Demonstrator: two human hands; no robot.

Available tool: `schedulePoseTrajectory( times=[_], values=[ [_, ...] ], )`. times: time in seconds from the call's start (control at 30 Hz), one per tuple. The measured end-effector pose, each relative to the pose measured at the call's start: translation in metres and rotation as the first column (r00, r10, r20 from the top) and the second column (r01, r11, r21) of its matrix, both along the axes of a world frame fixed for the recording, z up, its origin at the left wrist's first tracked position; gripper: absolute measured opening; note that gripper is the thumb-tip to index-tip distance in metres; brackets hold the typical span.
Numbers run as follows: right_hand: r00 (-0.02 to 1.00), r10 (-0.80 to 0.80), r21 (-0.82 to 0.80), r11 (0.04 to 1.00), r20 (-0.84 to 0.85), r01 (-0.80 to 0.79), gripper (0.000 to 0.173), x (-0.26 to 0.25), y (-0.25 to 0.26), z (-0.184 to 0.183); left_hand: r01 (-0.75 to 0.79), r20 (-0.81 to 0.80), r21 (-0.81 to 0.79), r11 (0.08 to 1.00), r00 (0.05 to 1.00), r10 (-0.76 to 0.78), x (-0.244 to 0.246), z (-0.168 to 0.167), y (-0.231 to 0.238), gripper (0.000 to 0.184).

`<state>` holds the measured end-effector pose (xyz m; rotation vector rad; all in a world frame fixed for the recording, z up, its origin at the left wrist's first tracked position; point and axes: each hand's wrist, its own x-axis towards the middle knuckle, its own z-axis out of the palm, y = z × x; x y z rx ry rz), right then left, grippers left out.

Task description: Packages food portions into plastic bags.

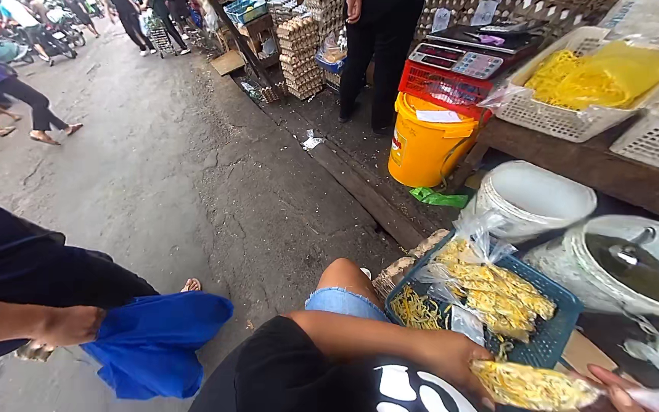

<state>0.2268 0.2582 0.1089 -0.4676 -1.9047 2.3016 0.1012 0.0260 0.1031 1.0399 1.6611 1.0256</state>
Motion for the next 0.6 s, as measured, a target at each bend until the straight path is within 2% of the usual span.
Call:
schedulePoseTrajectory(
  times=[0.07,0.2,0.37,0.5,0.6],
  values=[
    [0.998,-0.006,0.069,0.998,0.070,0.001,0.024,0.006,-0.004,0.005,-0.021,-0.006,-0.013,1.000,1.000,0.021,0.004,0.001,0.000,0.041],
    [0.968,-0.195,0.320,0.937,0.155,0.138,0.032,0.008,0.002,0.018,-0.066,-0.006,-0.073,0.995,0.998,0.066,-0.001,-0.015,0.000,0.053],
    [0.905,-0.300,0.540,0.836,0.303,0.097,0.034,0.002,0.024,0.033,-0.131,0.013,-0.161,0.978,0.991,0.134,-0.017,-0.028,-0.023,0.050],
    [0.884,-0.305,0.560,0.827,0.356,0.060,0.036,-0.029,0.033,0.042,-0.181,0.040,-0.208,0.961,0.980,0.193,-0.024,-0.027,-0.033,0.048],
    [0.897,-0.340,0.405,0.890,0.284,0.209,0.035,-0.064,0.047,0.036,-0.203,0.044,-0.207,0.957,0.975,0.217,-0.023,-0.025,-0.033,0.048]
  ],
)
